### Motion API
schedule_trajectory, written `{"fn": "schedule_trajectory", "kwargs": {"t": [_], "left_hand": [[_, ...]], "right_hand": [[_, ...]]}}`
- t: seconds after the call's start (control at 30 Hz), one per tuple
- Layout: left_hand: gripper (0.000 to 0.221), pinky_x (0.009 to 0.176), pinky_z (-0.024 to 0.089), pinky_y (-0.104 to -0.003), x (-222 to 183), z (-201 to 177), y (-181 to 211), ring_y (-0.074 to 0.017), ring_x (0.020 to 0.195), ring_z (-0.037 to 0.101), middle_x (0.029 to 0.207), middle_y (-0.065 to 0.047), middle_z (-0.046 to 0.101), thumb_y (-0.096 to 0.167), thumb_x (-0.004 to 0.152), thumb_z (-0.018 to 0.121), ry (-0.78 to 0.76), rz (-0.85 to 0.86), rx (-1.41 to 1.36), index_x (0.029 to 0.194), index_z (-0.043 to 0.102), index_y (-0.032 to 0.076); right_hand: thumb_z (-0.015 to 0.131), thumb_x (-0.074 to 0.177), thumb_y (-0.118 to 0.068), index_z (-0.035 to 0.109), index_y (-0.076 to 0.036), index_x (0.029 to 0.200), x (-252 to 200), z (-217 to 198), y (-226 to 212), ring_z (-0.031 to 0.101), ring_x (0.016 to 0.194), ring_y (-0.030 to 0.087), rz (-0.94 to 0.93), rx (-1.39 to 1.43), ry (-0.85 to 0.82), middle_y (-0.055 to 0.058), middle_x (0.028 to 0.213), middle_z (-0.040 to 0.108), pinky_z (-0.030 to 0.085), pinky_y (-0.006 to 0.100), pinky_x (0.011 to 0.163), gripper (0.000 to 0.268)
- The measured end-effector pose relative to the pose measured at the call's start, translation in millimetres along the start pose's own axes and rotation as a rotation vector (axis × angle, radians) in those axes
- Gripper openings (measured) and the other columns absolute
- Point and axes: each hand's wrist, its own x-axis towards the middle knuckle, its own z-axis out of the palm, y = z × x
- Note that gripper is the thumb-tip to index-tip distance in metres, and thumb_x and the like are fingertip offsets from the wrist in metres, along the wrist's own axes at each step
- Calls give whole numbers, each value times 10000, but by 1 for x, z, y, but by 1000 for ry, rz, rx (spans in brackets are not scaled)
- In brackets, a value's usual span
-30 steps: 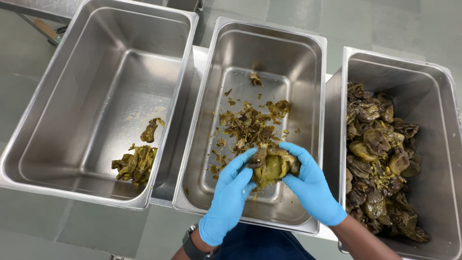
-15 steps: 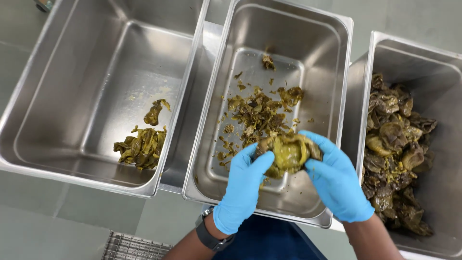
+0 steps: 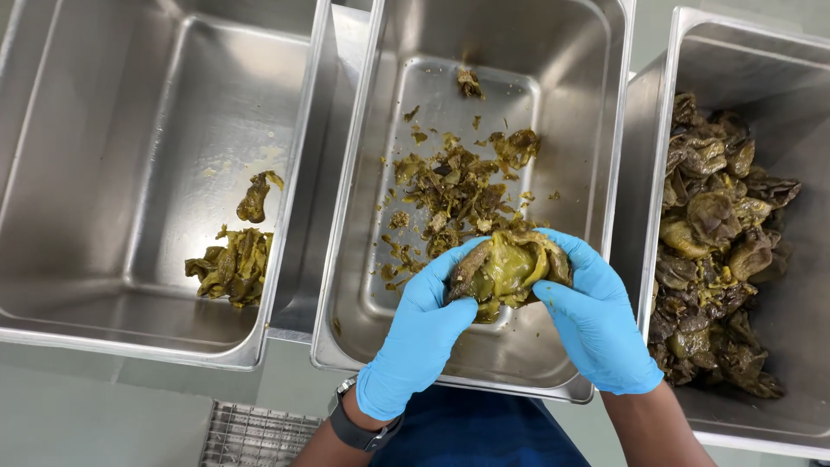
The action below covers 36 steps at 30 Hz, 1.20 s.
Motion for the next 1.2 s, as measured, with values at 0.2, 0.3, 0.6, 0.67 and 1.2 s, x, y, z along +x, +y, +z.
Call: {"fn": "schedule_trajectory", "kwargs": {"t": [0.2, 0.3, 0.6, 0.67, 1.2], "left_hand": [[727, 1008, 516, -347, 3, 20, 9, -213, 1201, 635, 1392, -166, 603, -139, 851, 479, 11, -109, -192, 1564, 398, -26], [657, 1026, 577, -394, 3, 28, 5, -245, 1197, 665, 1371, -178, 607, -112, 871, 522, 32, -134, -313, 1514, 412, -35], [460, 934, 595, -404, 0, 36, -36, -246, 1130, 681, 1299, -155, 650, 68, 981, 607, 210, -112, -261, 1416, 511, -46], [446, 931, 595, -400, -4, 41, -39, -244, 1137, 680, 1294, -151, 656, 77, 984, 600, 211, -110, -245, 1407, 526, -42], [409, 974, 570, -405, -28, 52, -76, -258, 1164, 666, 1271, -133, 671, 170, 1004, 558, 261, -47, -291, 1366, 550, -20]], "right_hand": [[519, 843, 156, 553, 48, 1403, -4, -12, -16, 654, 1187, 190, -39, 63, -31, 135, 1319, 673, 516, 331, 1041, 572], [533, 867, 154, 569, 51, 1405, -7, -28, -16, 668, 1120, 194, -18, -28, 8, 153, 1285, 696, 532, 339, 971, 550], [578, 888, 73, 529, 88, 1443, -32, -53, -36, 677, 1143, 225, 110, 353, -177, 183, 1299, 689, 538, 359, 989, 558], [586, 881, 66, 524, 70, 1457, -33, -59, -34, 668, 1157, 215, 133, 374, -202, 176, 1307, 686, 534, 349, 990, 580], [651, 902, -70, 653, -47, 1136, -24, -83, 19, 666, 997, 170, 262, 275, -127, 68, 1070, 704, 521, 361, 915, 235]]}}
